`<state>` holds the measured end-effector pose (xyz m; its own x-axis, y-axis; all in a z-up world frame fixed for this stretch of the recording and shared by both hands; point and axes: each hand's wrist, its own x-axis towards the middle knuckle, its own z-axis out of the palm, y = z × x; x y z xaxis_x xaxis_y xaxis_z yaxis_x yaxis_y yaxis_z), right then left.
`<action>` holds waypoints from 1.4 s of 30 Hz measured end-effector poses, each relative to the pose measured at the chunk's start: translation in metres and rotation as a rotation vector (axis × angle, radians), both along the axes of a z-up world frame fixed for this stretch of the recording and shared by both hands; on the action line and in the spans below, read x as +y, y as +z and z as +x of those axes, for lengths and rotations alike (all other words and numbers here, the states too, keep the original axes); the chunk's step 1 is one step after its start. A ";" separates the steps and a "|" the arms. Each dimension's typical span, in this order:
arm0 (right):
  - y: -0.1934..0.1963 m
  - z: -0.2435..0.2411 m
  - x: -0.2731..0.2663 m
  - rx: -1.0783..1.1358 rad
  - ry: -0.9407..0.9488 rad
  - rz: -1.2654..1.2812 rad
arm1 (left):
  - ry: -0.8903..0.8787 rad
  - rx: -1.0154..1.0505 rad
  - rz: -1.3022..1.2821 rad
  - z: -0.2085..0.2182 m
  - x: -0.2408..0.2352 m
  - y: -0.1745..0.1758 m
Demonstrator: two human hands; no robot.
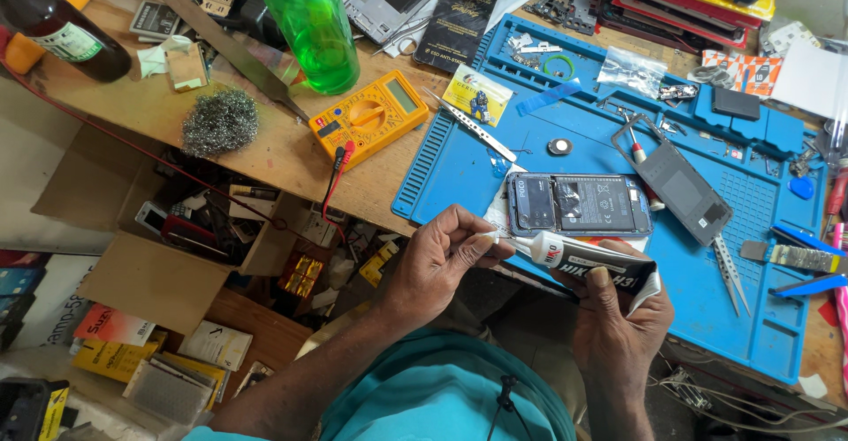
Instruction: The person works on a disassembled smartphone, using a screwdriver to manipulate internal components and applying adhesive from a tube along the device's frame. The person handles the phone body, battery, and back cover, then places the back cover onto the phone.
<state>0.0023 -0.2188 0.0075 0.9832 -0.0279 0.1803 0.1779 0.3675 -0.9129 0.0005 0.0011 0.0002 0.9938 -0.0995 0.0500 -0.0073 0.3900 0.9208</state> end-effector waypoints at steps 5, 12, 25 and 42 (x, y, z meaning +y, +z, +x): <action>-0.001 -0.001 -0.001 0.001 0.006 -0.007 | -0.001 0.004 -0.017 0.000 -0.001 -0.003; 0.000 0.000 -0.002 0.000 0.014 0.008 | -0.002 0.006 0.016 0.000 0.000 -0.004; 0.001 0.005 -0.019 -0.004 0.059 -0.049 | 0.009 -0.021 0.184 -0.001 0.007 0.007; 0.029 -0.011 0.033 -0.061 0.037 -0.088 | -0.118 -0.059 -0.558 -0.015 -0.051 0.004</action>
<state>-0.0092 -0.1855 0.0361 0.9704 0.0271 0.2399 0.2216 0.2940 -0.9298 -0.0144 -0.0498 0.0044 0.9714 -0.1524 0.1819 0.0208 0.8182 0.5745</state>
